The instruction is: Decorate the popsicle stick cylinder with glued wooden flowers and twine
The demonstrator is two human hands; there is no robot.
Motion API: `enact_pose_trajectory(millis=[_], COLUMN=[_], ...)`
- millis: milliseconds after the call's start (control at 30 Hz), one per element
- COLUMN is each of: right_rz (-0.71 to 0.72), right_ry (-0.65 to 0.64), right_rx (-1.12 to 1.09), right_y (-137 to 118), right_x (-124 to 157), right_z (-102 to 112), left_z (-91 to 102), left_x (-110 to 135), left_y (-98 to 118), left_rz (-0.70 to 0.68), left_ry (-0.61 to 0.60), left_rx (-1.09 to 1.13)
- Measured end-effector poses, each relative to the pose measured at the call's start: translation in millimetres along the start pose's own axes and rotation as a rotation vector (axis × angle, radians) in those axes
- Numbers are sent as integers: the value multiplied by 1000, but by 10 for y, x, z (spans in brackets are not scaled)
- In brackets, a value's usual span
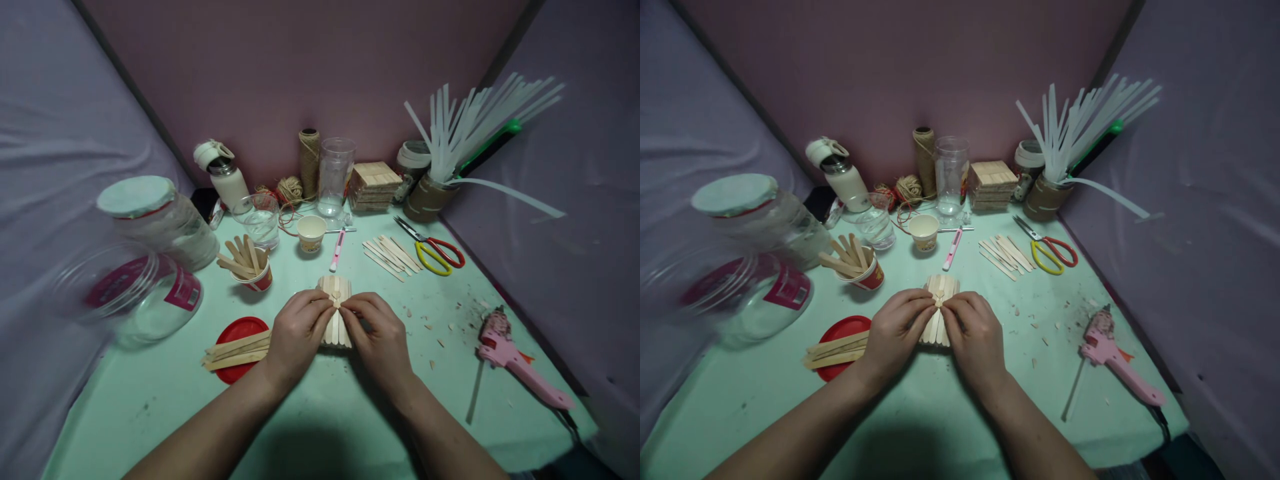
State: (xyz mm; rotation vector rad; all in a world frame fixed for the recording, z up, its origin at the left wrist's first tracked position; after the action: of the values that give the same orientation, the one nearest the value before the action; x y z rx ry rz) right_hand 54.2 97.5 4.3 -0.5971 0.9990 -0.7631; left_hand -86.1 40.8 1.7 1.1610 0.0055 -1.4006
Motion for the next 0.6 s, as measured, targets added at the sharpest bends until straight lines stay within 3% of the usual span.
enact_pose_trajectory(millis=[233,600], right_rz=[6,187], right_ry=[1,-19], right_rx=[-38,95], right_y=[17,-1], right_x=[24,68], right_z=[21,15], left_z=[60,88], left_x=[27,60], left_y=[29,71], left_rz=[-55,-223], left_ry=[-23,-76], left_rx=[-5,-75])
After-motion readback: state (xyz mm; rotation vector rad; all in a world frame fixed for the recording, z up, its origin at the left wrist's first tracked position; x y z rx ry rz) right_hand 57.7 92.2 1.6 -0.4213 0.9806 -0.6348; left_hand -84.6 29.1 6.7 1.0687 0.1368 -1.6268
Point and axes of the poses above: each hand's wrist, its own x-axis away from the middle knuckle, its own z-axis out of the back of the hand, y = z × x, the point moved 3 cm from there along -x, towards the middle knuckle, and after that the axes turned 6 degrees about y, right-handed, at the moved point
